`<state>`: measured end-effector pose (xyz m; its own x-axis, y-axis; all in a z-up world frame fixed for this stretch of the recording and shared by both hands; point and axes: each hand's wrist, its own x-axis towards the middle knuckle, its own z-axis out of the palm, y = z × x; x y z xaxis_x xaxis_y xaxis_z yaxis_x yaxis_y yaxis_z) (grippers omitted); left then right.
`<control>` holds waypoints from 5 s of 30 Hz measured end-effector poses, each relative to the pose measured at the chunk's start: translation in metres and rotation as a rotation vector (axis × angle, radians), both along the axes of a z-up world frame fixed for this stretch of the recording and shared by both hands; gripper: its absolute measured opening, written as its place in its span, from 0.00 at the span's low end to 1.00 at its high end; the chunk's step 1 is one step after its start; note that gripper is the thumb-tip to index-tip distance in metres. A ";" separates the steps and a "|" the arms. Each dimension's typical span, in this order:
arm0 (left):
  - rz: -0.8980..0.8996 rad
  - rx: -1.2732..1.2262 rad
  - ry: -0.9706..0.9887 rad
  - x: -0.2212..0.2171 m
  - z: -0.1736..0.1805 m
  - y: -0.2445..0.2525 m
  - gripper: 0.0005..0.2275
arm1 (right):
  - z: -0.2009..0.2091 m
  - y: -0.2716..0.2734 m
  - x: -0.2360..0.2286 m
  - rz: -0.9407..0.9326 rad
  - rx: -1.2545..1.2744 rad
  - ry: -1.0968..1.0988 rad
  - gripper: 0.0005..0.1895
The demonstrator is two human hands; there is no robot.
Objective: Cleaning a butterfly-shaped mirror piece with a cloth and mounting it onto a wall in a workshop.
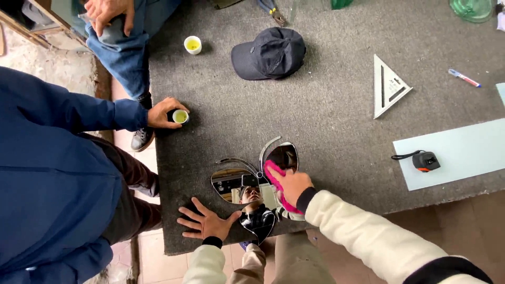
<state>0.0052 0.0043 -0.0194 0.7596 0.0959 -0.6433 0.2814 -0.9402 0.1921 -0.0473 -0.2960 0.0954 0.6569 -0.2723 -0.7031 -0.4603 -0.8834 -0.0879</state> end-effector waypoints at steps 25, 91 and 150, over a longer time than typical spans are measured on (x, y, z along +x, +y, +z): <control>-0.022 0.015 -0.023 -0.002 0.005 -0.002 0.80 | -0.084 -0.008 -0.046 0.327 -0.016 -0.099 0.46; -0.023 -0.025 -0.034 -0.001 0.011 -0.002 0.80 | 0.005 0.105 -0.175 -0.159 0.078 0.152 0.53; -0.043 -0.074 -0.072 -0.006 0.023 -0.002 0.77 | 0.035 0.105 -0.091 -0.189 0.128 -0.016 0.49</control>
<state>-0.0011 0.0025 0.0033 0.8068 0.0164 -0.5907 0.2236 -0.9338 0.2795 -0.1386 -0.1907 0.1307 0.6136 -0.3012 -0.7299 -0.6146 -0.7625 -0.2020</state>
